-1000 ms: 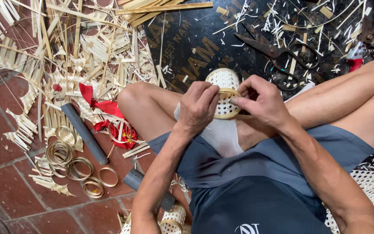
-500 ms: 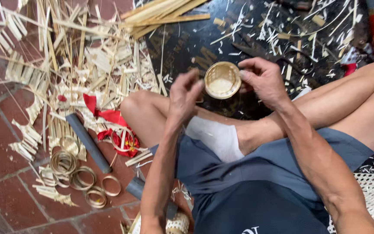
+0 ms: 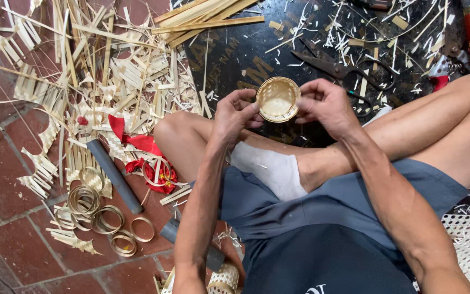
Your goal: The person sits on the floor and assembles a woven bamboo basket: they bend a thin bamboo strip, fit a round woven base into the woven wall, press a bamboo rim ring around the top edge, tap it into place using a metal tube, and apply glue from a squeeze bottle to secure the rim.
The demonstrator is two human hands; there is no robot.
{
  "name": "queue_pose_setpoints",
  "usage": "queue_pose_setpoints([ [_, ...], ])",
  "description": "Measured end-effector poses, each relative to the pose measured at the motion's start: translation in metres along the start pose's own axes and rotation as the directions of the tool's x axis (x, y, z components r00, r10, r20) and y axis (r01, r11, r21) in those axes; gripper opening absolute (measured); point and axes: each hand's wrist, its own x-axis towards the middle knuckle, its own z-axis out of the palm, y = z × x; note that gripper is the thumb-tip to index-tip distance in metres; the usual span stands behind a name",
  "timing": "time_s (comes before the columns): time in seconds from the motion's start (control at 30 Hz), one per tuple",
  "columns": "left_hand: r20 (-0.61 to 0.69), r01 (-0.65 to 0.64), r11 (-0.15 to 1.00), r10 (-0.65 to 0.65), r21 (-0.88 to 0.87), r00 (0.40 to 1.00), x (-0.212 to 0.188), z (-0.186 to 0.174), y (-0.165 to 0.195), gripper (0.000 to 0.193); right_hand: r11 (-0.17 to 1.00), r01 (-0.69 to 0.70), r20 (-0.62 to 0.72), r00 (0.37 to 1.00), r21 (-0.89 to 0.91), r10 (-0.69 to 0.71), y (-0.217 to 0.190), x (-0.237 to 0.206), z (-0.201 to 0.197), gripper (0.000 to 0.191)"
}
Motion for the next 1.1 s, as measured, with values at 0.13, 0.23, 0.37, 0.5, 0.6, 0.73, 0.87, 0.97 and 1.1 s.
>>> queue_pose_setpoints([
  [0.13,0.086,-0.075,0.996,0.079,-0.048,0.993,0.000,0.000,-0.003,0.051,0.992,0.125,0.010,0.992,0.027,-0.125,0.008,-0.004,0.002,0.025],
  [0.23,0.100,-0.078,0.995,0.084,-0.063,0.991,0.003,0.002,-0.003,0.061,0.988,0.152,-0.023,0.988,0.030,-0.151,0.011,0.002,0.004,0.024],
  [0.37,0.101,-0.069,0.995,0.076,-0.076,0.992,0.004,0.007,0.002,0.066,0.987,0.160,-0.070,0.985,0.006,-0.159,0.006,0.008,0.007,0.021],
  [0.5,0.011,-0.009,1.000,0.008,0.030,1.000,-0.009,0.007,0.004,0.065,0.974,0.125,-0.067,0.988,-0.187,-0.139,-0.022,0.009,-0.015,0.019],
  [0.6,-0.103,-0.052,0.998,0.049,-0.032,0.993,-0.021,0.002,0.001,0.061,0.715,0.279,-0.181,0.850,-0.641,-0.494,-0.066,0.024,-0.069,0.014],
  [0.73,-0.285,-0.186,0.974,0.143,-0.130,0.948,-0.021,0.003,-0.004,0.038,0.029,0.303,0.182,0.642,-0.952,-0.745,-0.123,0.076,-0.120,0.012],
  [0.87,-0.280,-0.323,0.934,0.354,0.151,0.893,-0.001,0.020,0.002,0.027,-0.376,0.379,0.532,0.531,-0.845,-0.660,-0.165,0.134,-0.095,0.011],
  [0.97,-0.162,-0.421,0.802,0.524,0.424,0.836,0.011,0.034,0.013,0.025,-0.508,0.317,0.596,0.508,-0.801,-0.622,-0.188,0.156,-0.071,0.011],
  [1.1,-0.080,-0.445,0.654,0.611,0.611,0.788,0.019,0.048,0.024,0.028,-0.654,0.333,0.704,0.548,-0.679,-0.452,-0.207,0.161,-0.059,0.009],
])
